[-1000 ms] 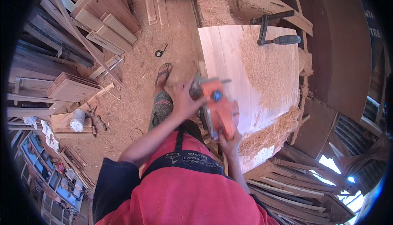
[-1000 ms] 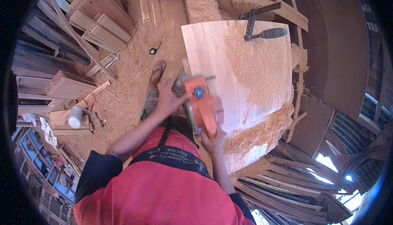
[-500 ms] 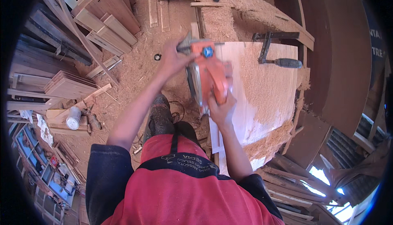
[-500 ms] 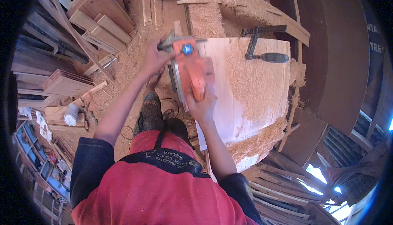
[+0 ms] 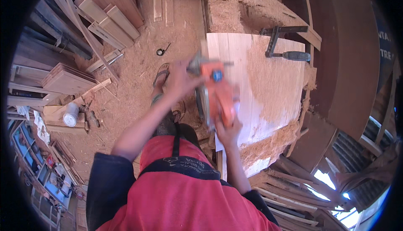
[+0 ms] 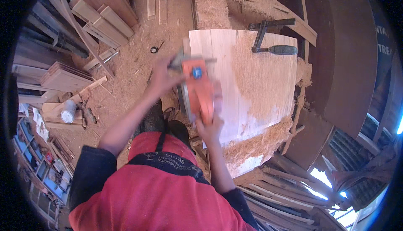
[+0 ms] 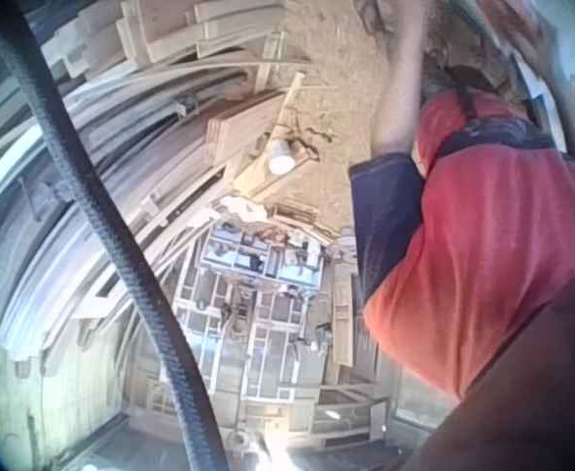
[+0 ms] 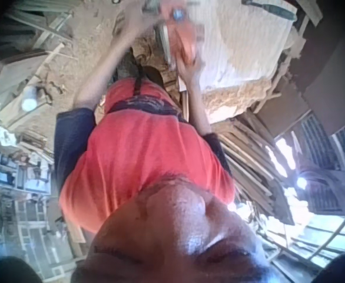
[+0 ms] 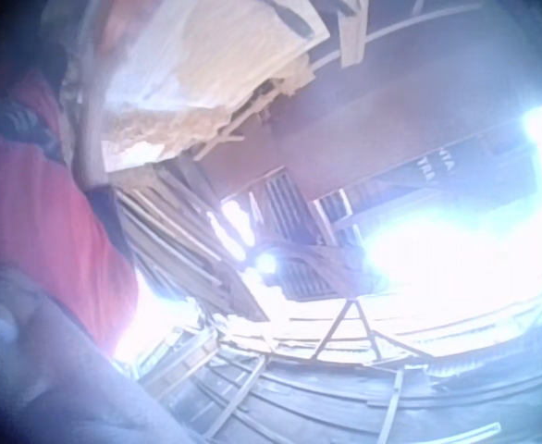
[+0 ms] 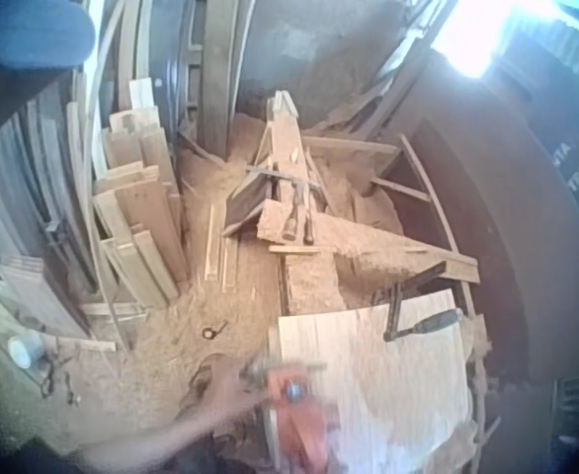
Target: The person sands the surface and edges of a wooden board using a hand-held power sander and a small scraper tool, then applies a substance from a tube to the board.
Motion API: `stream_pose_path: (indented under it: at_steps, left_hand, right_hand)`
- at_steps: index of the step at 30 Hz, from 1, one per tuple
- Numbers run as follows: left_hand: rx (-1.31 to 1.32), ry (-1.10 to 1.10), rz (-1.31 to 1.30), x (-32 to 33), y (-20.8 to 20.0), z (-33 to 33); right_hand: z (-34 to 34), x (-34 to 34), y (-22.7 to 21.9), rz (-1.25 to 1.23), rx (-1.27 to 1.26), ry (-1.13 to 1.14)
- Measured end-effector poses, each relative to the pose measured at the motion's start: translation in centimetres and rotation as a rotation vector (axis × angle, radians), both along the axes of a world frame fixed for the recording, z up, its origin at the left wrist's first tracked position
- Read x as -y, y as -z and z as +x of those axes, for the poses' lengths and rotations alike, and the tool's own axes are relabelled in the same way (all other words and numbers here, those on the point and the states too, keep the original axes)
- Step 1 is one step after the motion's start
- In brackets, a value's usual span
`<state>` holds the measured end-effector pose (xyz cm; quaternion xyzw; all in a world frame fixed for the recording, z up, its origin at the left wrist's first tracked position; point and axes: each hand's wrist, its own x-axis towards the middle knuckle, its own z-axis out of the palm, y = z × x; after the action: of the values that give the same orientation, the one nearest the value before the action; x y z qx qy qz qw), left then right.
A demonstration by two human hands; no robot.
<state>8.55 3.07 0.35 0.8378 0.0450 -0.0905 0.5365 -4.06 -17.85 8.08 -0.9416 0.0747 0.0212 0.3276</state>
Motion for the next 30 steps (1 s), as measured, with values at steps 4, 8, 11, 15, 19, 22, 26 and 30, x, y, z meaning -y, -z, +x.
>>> stream_pose_path:
  at_steps: [4,8,11,15,19,22,26,30]
  left_hand:
    - [-0.163,0.042,-0.01,4.0,-0.9,-12.4]
    - [-0.15,0.008,-0.055,3.7,-0.8,-11.7]
    - [-0.108,-0.022,-0.031,2.2,-0.2,-6.7]
    - [0.047,-0.098,-0.015,-0.7,1.4,2.6]
    - [0.058,-0.023,-0.071,-4.1,1.7,13.2]
    - [-0.001,-0.01,0.018,-6.2,5.1,19.5]
    - [0.249,-0.173,-0.009,-5.9,5.8,18.7]
    - [0.053,0.003,-0.086,-2.4,1.9,8.7]
  right_hand:
    - [-12.4,3.4,-2.0,0.179,-0.252,0.196]
    - [-12.1,3.7,-2.1,0.18,-0.265,0.156]
    - [-6.7,2.3,-0.6,0.261,-0.218,0.16]
    - [4.2,-1.8,-0.8,0.222,-0.103,0.048]
    - [14.7,-5.5,0.4,0.261,0.174,-0.045]
    - [20.4,-6.8,1.6,0.22,0.201,-0.084]
    - [19.8,-6.6,1.9,0.281,-0.062,0.04]
    - [9.2,-2.5,1.1,0.125,0.047,-0.023]
